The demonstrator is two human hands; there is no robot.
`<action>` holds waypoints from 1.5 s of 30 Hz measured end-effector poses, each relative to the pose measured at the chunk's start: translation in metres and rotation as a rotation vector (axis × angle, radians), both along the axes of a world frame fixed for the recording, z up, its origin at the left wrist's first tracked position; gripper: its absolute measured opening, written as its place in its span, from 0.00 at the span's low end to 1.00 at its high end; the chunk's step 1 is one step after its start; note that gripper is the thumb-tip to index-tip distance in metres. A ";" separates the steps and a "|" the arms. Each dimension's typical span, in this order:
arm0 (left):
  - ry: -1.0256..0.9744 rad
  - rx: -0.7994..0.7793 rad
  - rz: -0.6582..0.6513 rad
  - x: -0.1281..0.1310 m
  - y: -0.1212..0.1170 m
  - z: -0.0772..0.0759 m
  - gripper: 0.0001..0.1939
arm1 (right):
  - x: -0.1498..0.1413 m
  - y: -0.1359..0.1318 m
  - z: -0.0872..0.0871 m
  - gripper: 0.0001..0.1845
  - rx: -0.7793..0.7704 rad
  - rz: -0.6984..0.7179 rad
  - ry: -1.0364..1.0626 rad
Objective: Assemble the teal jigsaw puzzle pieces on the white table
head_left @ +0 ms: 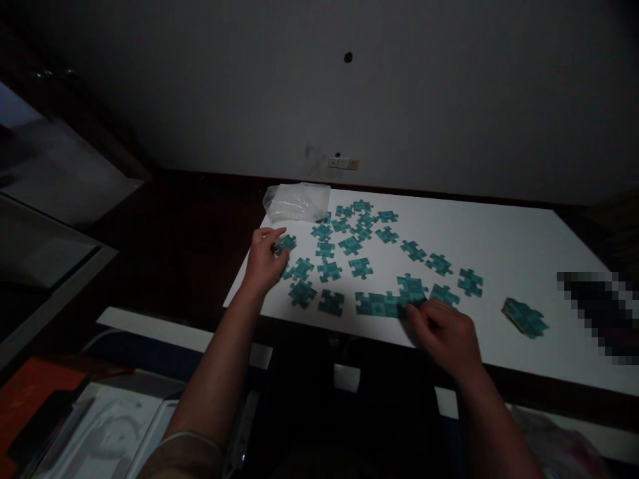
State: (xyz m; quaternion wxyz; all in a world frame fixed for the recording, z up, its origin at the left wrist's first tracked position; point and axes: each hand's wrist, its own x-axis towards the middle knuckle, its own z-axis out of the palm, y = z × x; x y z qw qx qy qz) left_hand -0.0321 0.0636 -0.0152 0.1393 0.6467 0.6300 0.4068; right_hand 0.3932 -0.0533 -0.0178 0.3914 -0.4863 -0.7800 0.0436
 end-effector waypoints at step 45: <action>0.155 0.012 -0.006 0.005 0.004 0.004 0.14 | -0.002 0.004 -0.008 0.28 -0.064 -0.012 0.044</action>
